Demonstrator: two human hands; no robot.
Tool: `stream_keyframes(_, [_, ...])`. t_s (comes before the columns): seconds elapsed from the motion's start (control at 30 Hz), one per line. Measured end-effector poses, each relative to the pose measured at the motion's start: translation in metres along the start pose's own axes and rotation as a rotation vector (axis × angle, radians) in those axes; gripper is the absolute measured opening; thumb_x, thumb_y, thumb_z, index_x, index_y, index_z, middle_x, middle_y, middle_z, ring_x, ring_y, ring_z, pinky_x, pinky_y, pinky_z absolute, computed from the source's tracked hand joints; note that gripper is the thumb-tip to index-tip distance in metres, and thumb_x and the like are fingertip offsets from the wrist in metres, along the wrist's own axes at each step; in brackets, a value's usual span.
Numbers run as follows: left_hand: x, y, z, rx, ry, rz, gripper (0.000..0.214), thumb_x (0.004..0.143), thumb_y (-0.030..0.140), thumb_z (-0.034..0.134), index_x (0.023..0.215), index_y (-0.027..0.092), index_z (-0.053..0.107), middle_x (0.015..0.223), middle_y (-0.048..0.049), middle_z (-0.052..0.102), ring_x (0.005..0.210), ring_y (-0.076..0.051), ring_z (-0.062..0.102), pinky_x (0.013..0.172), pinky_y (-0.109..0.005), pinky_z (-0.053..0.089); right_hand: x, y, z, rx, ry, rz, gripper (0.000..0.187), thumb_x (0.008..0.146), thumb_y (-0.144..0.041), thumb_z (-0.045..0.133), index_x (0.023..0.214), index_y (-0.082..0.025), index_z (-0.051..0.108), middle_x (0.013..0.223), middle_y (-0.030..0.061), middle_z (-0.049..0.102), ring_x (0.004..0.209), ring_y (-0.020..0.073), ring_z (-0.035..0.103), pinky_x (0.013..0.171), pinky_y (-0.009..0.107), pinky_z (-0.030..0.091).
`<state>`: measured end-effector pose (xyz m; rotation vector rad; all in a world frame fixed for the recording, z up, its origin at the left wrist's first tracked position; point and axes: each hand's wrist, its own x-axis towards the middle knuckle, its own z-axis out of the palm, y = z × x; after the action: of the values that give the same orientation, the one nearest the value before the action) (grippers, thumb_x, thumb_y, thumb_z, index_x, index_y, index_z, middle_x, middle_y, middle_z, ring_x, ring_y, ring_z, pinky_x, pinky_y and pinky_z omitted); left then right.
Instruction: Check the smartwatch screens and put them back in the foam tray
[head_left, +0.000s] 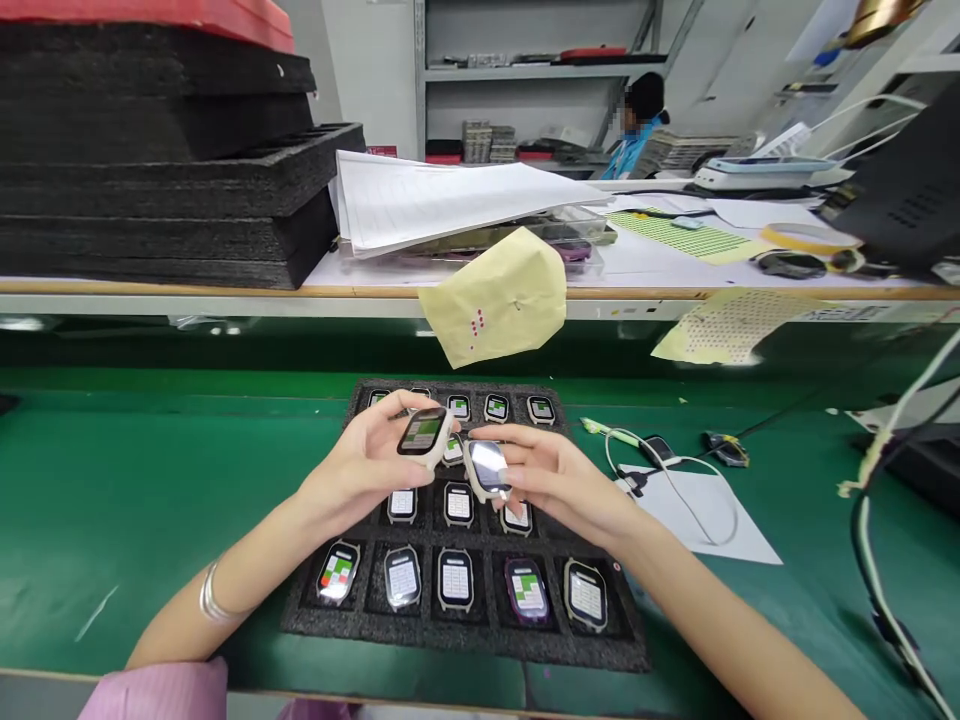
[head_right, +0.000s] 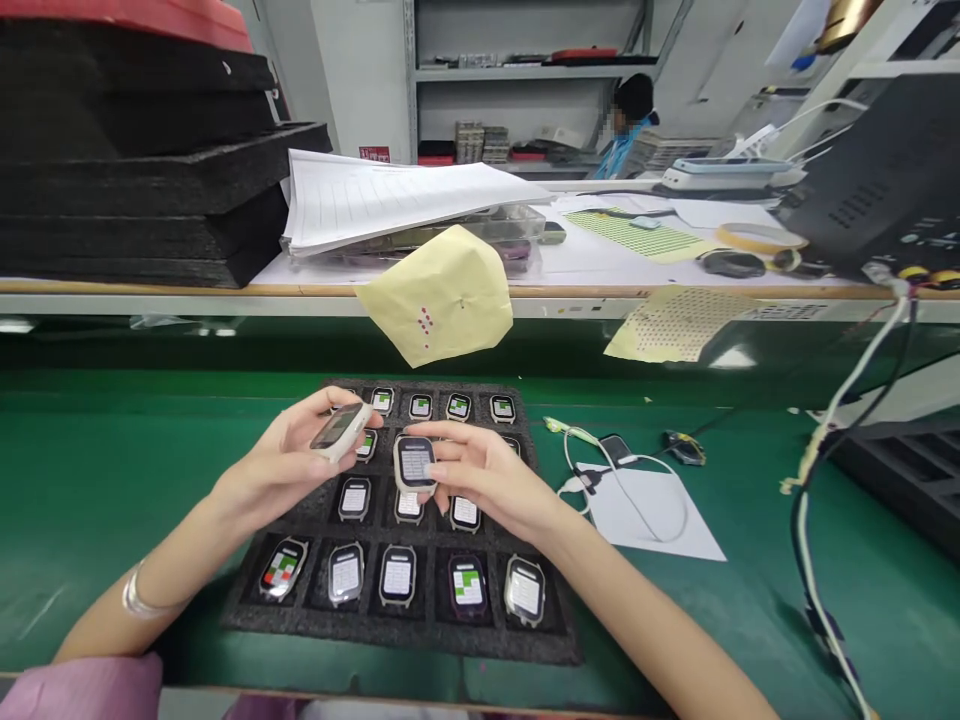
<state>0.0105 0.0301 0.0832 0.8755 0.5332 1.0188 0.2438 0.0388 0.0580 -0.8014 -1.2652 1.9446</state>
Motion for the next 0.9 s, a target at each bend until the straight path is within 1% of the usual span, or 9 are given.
stream_keyframes(0.1, [-0.004, -0.001, -0.004, -0.069, 0.059, -0.102, 0.042, 0.061, -0.001, 0.073, 0.098, 0.017, 0.063, 0.101, -0.0078, 0.07, 0.073, -0.01, 0.057, 0.066, -0.019, 0.046, -0.001, 0.004, 0.003, 0.045, -0.027, 0.029, 0.048, 0.083, -0.026, 0.073, 0.127, -0.015, 0.059, 0.095, 0.009, 0.068, 0.064, 0.0137, 0.066, 0.05, 0.02, 0.052])
stream_keyframes(0.2, [-0.005, -0.003, -0.006, -0.095, 0.098, -0.135, 0.048, 0.06, -0.004, 0.066, 0.104, 0.017, 0.062, 0.097, -0.0065, 0.069, 0.073, -0.01, 0.054, 0.065, -0.019, 0.044, 0.001, 0.003, 0.01, 0.055, -0.039, -0.017, 0.053, 0.081, -0.026, 0.074, 0.129, -0.018, 0.055, 0.099, 0.0077, 0.065, 0.066, 0.0158, 0.069, 0.047, 0.021, 0.053])
stream_keyframes(0.27, [-0.005, -0.004, -0.006, -0.063, 0.114, -0.121, 0.055, 0.059, -0.005, 0.062, 0.11, 0.016, 0.062, 0.093, -0.0044, 0.066, 0.074, -0.011, 0.054, 0.067, -0.02, 0.044, 0.004, 0.002, 0.016, 0.046, -0.02, -0.048, 0.047, 0.083, -0.026, 0.073, 0.126, -0.019, 0.055, 0.095, 0.005, 0.063, 0.064, 0.0148, 0.068, 0.045, 0.02, 0.053])
stream_keyframes(0.37, [-0.006, -0.003, -0.004, -0.018, 0.126, -0.079, 0.063, 0.058, -0.004, 0.059, 0.118, 0.016, 0.06, 0.093, -0.0031, 0.063, 0.078, -0.012, 0.056, 0.071, -0.022, 0.047, 0.008, 0.003, 0.021, 0.014, 0.022, -0.091, 0.029, 0.09, -0.027, 0.064, 0.117, -0.02, 0.056, 0.084, 0.0015, 0.062, 0.06, 0.0131, 0.066, 0.043, 0.018, 0.051])
stream_keyframes(0.5, [-0.009, 0.001, -0.001, -0.051, 0.104, -0.114, 0.065, 0.061, 0.001, 0.059, 0.123, 0.019, 0.058, 0.111, -0.0077, 0.062, 0.1, -0.027, 0.062, 0.084, -0.038, 0.052, 0.006, 0.009, 0.023, -0.072, 0.126, -0.2, 0.018, 0.094, -0.029, 0.059, 0.111, -0.022, 0.056, 0.078, -0.0003, 0.062, 0.055, 0.0129, 0.066, 0.042, 0.018, 0.05])
stream_keyframes(0.57, [-0.01, 0.002, 0.0, -0.04, 0.102, -0.132, 0.064, 0.065, 0.001, 0.06, 0.126, 0.019, 0.055, 0.109, -0.0088, 0.064, 0.102, -0.029, 0.063, 0.087, -0.042, 0.052, 0.003, 0.012, 0.024, -0.119, 0.208, -0.257, 0.018, 0.093, -0.031, 0.061, 0.109, -0.022, 0.058, 0.081, 0.0, 0.061, 0.053, 0.012, 0.066, 0.042, 0.018, 0.049])
stream_keyframes(0.63, [-0.01, 0.0, 0.001, -0.002, 0.111, -0.123, 0.064, 0.069, 0.001, 0.059, 0.13, 0.019, 0.052, 0.105, -0.0089, 0.066, 0.098, -0.026, 0.065, 0.086, -0.04, 0.053, 0.001, 0.014, 0.025, -0.154, 0.267, -0.277, 0.018, 0.092, -0.031, 0.064, 0.107, -0.022, 0.059, 0.084, 0.0001, 0.061, 0.051, 0.011, 0.065, 0.041, 0.017, 0.048])
stream_keyframes(0.73, [-0.009, -0.004, 0.001, 0.057, 0.096, -0.106, 0.06, 0.077, 0.004, 0.058, 0.134, 0.017, 0.047, 0.103, -0.0095, 0.067, 0.089, -0.022, 0.066, 0.077, -0.035, 0.055, -0.002, 0.015, 0.027, -0.191, 0.301, -0.264, 0.017, 0.09, -0.029, 0.066, 0.105, -0.022, 0.061, 0.086, 0.0008, 0.062, 0.048, 0.0098, 0.064, 0.039, 0.017, 0.046])
stream_keyframes(0.9, [-0.009, -0.008, 0.0, 0.128, 0.025, -0.107, 0.056, 0.089, 0.02, 0.06, 0.141, 0.017, 0.039, 0.096, -0.0085, 0.066, 0.082, -0.021, 0.066, 0.066, -0.032, 0.057, -0.005, 0.013, 0.026, -0.193, 0.312, -0.294, 0.018, 0.094, -0.032, 0.061, 0.109, -0.024, 0.065, 0.084, 0.0027, 0.067, 0.049, 0.0118, 0.064, 0.039, 0.018, 0.048])
